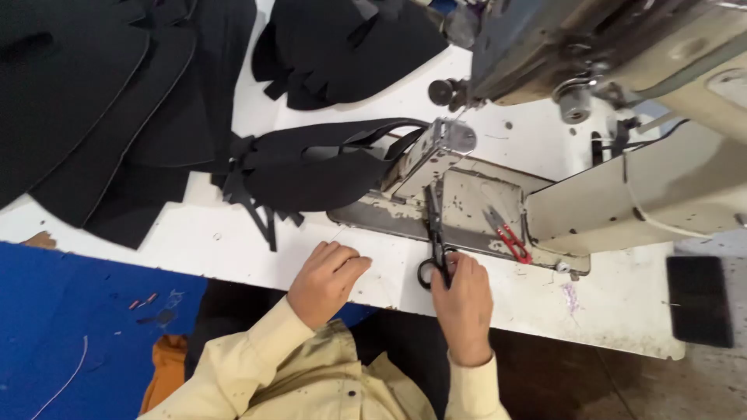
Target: The person sews black fabric mask pieces using a sewing machine. They repeatedly pick up a mask piece, align it under the needle, sew along the edges, and trim excess thread with scissors. The process is repeated for multiple mask pieces.
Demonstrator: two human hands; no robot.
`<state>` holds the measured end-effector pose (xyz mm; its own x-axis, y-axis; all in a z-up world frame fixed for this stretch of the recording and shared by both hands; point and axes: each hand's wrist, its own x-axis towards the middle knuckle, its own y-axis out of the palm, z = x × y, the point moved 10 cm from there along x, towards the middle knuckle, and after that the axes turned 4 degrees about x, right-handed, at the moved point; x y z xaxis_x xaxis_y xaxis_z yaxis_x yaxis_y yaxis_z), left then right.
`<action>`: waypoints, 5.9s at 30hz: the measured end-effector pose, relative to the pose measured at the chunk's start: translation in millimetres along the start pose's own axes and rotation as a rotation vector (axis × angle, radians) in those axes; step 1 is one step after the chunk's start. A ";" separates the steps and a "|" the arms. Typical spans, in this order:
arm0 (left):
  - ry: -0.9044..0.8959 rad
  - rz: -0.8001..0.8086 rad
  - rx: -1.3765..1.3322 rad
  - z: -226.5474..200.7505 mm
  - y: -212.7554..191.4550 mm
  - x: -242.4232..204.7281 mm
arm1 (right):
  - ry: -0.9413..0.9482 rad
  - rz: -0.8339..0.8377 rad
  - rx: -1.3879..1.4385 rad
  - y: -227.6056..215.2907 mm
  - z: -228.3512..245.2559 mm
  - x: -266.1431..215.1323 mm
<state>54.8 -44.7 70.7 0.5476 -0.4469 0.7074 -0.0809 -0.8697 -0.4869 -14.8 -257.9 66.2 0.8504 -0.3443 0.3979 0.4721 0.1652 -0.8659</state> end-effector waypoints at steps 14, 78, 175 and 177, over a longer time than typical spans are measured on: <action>-0.080 -0.049 -0.004 4.8 -6.9 7.3 | 0.841 0.391 1.996 206.3 -160.3 -270.6; -0.341 -0.583 -0.533 55.3 -5.4 160.2 | 0.132 -0.231 0.099 16.3 -2.9 0.0; -0.504 0.017 -0.246 0.6 64.2 7.7 | -1.005 -0.720 1.102 -217.9 87.6 130.2; -0.542 -0.095 -0.257 -0.1 54.6 6.2 | -0.972 -0.853 1.015 -240.7 91.6 157.5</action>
<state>53.7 -95.0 48.6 0.9028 -0.2535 0.3475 -0.1724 -0.9534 -0.2477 26.8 -267.2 365.1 -0.0861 -0.0387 0.9955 0.4693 0.8799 0.0748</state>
